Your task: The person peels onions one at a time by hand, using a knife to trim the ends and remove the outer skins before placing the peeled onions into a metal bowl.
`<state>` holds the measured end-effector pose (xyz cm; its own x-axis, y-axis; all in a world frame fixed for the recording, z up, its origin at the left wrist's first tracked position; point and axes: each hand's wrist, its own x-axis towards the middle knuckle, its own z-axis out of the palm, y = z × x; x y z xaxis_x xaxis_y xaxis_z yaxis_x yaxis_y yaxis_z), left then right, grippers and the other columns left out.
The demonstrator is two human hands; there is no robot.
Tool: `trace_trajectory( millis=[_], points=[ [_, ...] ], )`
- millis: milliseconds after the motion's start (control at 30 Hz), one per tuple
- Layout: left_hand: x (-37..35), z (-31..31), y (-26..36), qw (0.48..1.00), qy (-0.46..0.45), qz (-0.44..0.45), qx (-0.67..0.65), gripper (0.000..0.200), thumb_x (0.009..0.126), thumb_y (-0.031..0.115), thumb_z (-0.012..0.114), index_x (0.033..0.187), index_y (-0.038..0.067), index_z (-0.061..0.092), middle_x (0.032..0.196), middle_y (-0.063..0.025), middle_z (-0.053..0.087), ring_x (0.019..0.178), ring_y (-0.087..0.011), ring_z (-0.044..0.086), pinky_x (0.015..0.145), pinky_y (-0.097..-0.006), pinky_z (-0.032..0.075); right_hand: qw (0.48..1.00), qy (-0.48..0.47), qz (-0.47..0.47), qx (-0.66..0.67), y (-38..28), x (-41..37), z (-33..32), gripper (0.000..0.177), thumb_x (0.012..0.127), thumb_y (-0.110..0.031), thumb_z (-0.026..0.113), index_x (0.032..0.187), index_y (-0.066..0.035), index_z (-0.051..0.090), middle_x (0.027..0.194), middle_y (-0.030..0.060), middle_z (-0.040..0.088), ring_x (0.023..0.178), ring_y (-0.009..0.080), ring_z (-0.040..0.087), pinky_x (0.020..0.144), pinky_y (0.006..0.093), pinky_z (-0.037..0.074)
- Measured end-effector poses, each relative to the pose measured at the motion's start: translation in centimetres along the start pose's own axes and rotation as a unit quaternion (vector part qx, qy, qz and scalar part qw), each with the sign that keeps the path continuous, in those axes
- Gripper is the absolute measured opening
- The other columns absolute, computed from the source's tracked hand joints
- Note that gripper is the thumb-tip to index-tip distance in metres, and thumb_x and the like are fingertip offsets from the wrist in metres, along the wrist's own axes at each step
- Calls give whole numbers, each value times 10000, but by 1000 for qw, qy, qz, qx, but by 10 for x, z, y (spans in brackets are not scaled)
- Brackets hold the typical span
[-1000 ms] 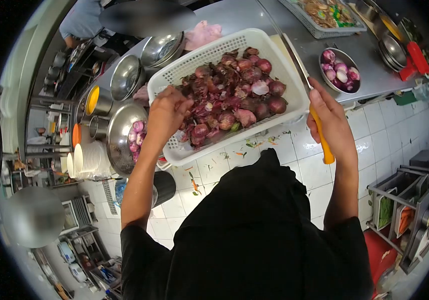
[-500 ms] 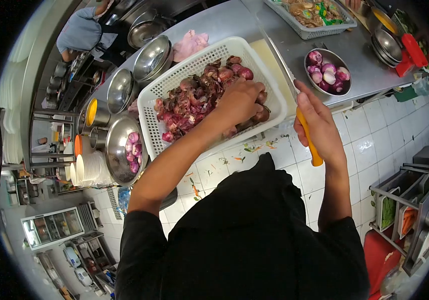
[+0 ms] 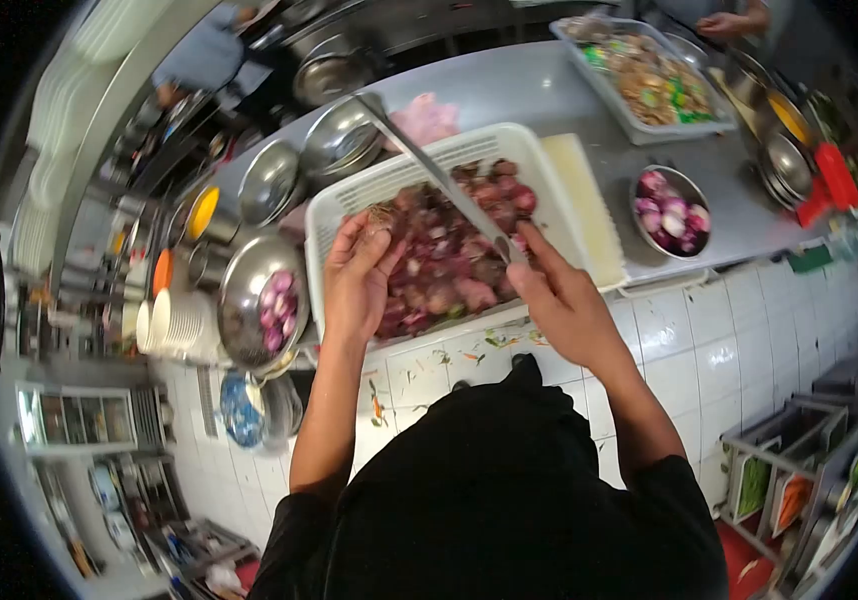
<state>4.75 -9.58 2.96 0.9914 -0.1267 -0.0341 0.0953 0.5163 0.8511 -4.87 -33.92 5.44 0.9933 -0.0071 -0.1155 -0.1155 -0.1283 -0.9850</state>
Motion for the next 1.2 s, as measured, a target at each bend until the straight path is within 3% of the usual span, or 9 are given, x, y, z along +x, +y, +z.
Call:
trace_trajectory(
  millis=[100,267,367,500,600,767,1000,1100,1200],
  points=[
    [-12,-34,11,995,48,38,-78,390,908,-67,613,1274,31,524,1089,-100,657,1078,-203,634,950,-378,533,994,-83,-23,-72,-5,5,31,613,984,-329,578,1477,-17,390,650,13,492,640,105,486,647,276,411],
    [-33,-61,30,991,61,64,-97,365,941,-30,586,1296,-3,504,1125,-128,645,1043,-221,648,940,-380,557,979,-110,-72,-158,-12,6,72,618,967,-339,592,1459,-14,406,661,88,532,617,172,540,617,306,427],
    [-44,-67,37,992,51,62,-93,284,956,22,586,1238,40,566,1176,-103,651,1100,-203,613,996,-384,492,973,-134,-71,-176,-21,6,85,619,964,-339,595,1456,-13,409,668,91,547,615,185,552,615,315,432],
    [-46,-72,39,993,80,79,-44,330,903,-66,610,1225,-73,538,1085,-115,655,951,-148,645,873,-285,531,968,-137,-81,-194,-22,3,94,617,962,-337,602,1449,-7,416,655,93,546,604,191,554,611,321,433],
    [-45,-75,39,992,93,82,5,324,862,-94,618,1181,-94,558,1082,-111,662,951,-126,639,848,-252,513,968,-127,-95,-197,-19,-1,98,620,961,-342,606,1447,-6,418,657,95,555,604,196,559,613,326,437],
    [-46,-61,36,992,96,77,33,303,834,-89,642,1133,-72,595,1036,-100,684,909,-120,646,830,-249,521,969,-113,-89,-199,-18,-5,101,624,961,-353,607,1445,-5,421,660,97,568,606,207,567,622,327,446],
    [-52,-48,15,988,126,57,63,272,836,-67,657,1107,-55,625,998,-67,692,868,-97,640,805,-245,522,962,-102,-121,-225,-15,-7,110,648,965,-345,595,1473,-13,366,645,148,597,593,298,612,599,373,465],
    [-59,-48,13,989,90,37,110,291,842,-60,657,1130,-40,625,993,-51,689,859,-95,639,794,-241,520,957,-97,-138,-235,-16,-3,116,647,965,-338,592,1473,-11,360,633,157,602,583,325,621,577,389,469],
    [-67,-39,2,986,97,45,127,182,854,-5,659,1035,-10,647,843,-37,671,705,-93,619,648,-242,514,952,-100,-163,-238,-17,3,121,632,965,-334,591,1461,-7,375,614,154,597,567,335,620,556,398,468]
  ],
)
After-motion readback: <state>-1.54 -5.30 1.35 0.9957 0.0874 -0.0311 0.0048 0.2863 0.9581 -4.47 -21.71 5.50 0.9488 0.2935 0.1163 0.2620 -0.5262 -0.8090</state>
